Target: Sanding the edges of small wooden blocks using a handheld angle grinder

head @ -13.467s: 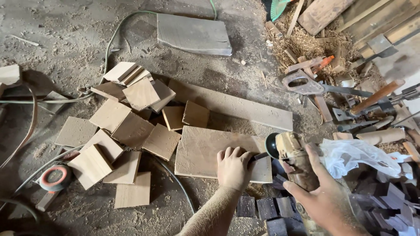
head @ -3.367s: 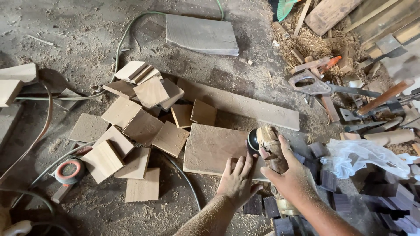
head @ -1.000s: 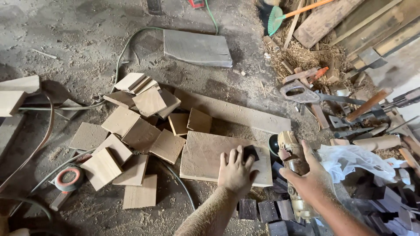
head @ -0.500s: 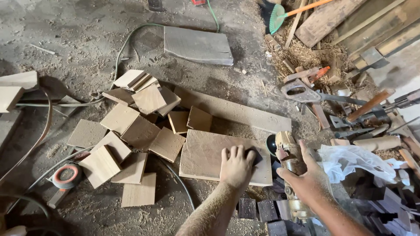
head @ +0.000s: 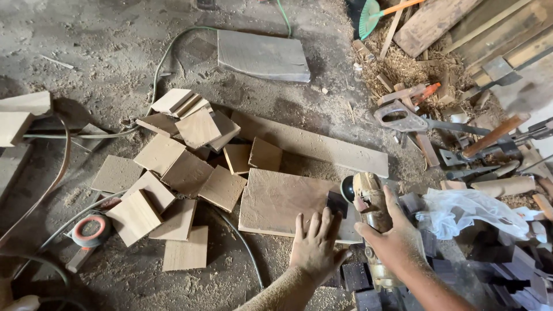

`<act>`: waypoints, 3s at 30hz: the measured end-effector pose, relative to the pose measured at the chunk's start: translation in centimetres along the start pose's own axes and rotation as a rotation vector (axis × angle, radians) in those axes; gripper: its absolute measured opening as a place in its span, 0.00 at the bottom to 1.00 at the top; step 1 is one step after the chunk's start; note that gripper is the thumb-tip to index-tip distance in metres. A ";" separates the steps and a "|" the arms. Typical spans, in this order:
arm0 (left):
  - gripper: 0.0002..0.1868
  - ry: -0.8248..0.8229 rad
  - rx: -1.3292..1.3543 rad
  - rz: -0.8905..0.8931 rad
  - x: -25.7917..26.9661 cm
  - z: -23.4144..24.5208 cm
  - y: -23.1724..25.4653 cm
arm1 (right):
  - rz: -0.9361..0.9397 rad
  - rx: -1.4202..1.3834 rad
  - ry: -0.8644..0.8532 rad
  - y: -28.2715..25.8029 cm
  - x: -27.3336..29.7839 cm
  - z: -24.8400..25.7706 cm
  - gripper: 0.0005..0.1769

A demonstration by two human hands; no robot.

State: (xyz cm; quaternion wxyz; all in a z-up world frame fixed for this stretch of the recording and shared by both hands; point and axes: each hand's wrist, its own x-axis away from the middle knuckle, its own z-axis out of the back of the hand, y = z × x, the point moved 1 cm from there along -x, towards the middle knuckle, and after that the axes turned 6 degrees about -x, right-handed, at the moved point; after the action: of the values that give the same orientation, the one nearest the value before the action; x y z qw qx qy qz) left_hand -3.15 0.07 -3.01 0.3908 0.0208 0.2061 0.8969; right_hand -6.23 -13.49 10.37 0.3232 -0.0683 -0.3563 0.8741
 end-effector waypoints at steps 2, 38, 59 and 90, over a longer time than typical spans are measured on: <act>0.49 -0.003 -0.032 -0.005 0.0 -0.8 0.0 | -0.021 0.018 -0.014 -0.6 0.3 0.0 0.66; 0.27 0.285 -0.164 0.334 -8.5 1.9 -10.5 | -0.155 -0.219 0.187 -10.5 -0.2 7.6 0.57; 0.14 0.095 -0.383 0.548 -18.0 3.5 -22.8 | 0.141 0.172 0.189 3.2 -0.4 10.4 0.72; 0.12 0.146 0.738 0.431 -3.7 4.9 -1.9 | -0.222 -0.037 -0.065 -6.5 4.4 7.6 0.63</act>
State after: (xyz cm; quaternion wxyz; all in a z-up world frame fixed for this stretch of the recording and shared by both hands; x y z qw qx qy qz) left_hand 1.71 0.37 1.17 0.1456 0.1384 0.5310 0.8232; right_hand -8.99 -11.75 20.81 0.4049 -0.0060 -0.3878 0.8280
